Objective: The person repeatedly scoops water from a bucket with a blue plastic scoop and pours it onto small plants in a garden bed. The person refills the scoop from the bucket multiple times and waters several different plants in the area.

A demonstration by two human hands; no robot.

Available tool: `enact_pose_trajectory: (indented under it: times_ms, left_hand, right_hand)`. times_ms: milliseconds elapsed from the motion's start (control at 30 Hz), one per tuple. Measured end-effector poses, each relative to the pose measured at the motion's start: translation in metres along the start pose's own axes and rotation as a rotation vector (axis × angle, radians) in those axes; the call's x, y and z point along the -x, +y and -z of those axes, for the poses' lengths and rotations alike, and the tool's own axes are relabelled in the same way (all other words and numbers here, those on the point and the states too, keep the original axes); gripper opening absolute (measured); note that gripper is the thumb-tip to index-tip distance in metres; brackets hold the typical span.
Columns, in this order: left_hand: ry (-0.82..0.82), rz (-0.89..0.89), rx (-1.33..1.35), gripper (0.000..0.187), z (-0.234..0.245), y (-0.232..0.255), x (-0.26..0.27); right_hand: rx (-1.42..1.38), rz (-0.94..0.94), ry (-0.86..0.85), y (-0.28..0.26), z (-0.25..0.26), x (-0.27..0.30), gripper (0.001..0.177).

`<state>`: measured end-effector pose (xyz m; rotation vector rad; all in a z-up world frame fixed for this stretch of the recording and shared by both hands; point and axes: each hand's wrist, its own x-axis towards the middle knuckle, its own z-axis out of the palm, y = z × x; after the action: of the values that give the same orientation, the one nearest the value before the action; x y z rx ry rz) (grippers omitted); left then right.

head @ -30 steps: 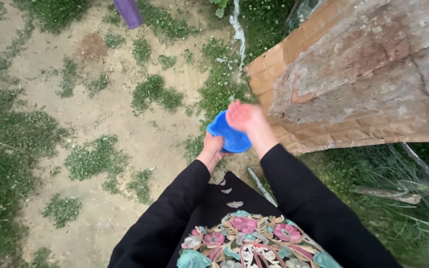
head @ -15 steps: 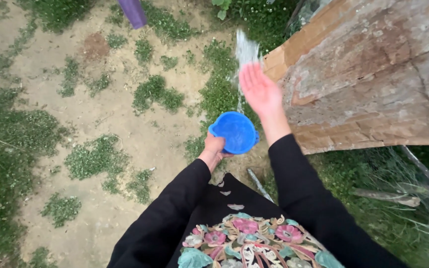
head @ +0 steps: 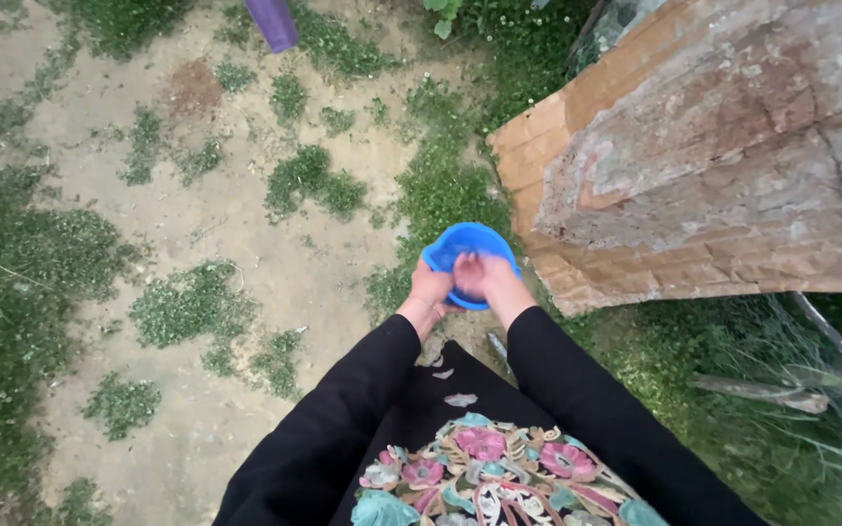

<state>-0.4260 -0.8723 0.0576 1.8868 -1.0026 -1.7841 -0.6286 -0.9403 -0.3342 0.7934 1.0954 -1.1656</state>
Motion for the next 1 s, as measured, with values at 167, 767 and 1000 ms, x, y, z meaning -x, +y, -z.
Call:
enact_pose_trajectory:
  times_ms: [167, 767, 1000]
  left_hand:
    - [0.011, 0.078, 0.398, 0.070, -0.002, -0.012, -0.026]
    - [0.017, 0.152, 0.776, 0.092, 0.020, -0.050, -0.078]
    - [-0.010, 0.083, 0.714, 0.091, -0.002, -0.112, -0.129]
  right_hand:
    - [0.068, -0.018, -0.669, -0.018, -0.092, 0.251, 0.010]
    - [0.733, 0.508, -0.519, -0.031, -0.120, 0.350, 0.018]
    - [0.660, -0.144, -0.190, 0.041, -0.055, 0.223, 0.016]
